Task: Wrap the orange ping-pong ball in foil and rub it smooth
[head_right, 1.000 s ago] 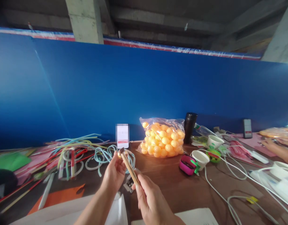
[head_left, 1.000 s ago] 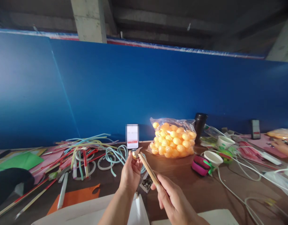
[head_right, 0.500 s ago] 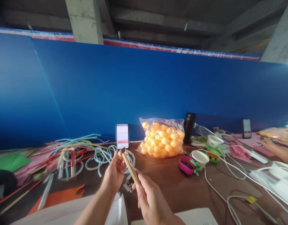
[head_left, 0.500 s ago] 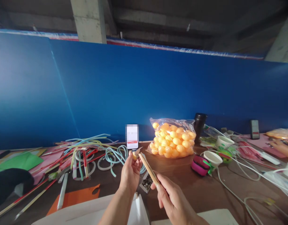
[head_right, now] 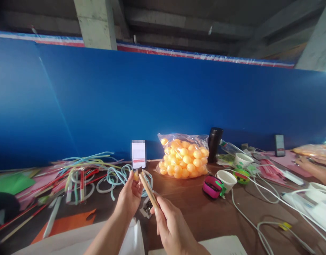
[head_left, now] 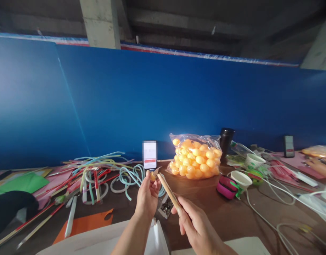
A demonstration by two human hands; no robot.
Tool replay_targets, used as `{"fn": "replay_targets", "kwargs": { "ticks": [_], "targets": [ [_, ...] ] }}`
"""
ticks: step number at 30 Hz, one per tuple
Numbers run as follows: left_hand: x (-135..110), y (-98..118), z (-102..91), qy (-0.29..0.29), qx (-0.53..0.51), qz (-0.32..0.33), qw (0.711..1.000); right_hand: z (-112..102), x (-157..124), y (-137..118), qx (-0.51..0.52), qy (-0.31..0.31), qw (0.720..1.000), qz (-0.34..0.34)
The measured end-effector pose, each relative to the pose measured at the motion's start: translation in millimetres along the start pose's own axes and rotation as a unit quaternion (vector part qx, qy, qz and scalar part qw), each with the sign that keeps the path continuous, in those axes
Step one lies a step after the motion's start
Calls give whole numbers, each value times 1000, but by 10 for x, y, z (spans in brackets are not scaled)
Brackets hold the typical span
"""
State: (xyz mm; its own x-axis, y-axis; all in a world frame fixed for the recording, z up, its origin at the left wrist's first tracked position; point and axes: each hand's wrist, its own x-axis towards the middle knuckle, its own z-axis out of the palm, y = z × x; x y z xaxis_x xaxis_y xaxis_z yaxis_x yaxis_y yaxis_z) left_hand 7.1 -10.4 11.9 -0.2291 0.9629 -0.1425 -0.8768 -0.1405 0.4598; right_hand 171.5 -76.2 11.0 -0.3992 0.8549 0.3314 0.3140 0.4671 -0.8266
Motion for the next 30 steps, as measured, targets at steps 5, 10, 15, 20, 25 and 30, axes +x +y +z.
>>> {"fn": "replay_targets", "kwargs": {
  "ticks": [5,10,15,20,25,30],
  "targets": [
    [-2,20,-3,-20,-11,-6,1000,-55,-6,-35,34,-3,999,29],
    [36,17,-35,-37,-12,-11,999,-77,-4,-67,46,-14,999,25],
    [14,60,-12,-84,6,11,996,-82,-26,-97,58,35,997,42],
    [-66,116,66,-145,30,4,989,-127,-32,-151,99,64,990,82],
    [-87,140,101,-154,34,-3,987,-137,-31,-206,114,52,989,73],
    [-42,152,71,-140,44,9,989,-158,-18,-156,99,-9,995,17]
  ]
}}
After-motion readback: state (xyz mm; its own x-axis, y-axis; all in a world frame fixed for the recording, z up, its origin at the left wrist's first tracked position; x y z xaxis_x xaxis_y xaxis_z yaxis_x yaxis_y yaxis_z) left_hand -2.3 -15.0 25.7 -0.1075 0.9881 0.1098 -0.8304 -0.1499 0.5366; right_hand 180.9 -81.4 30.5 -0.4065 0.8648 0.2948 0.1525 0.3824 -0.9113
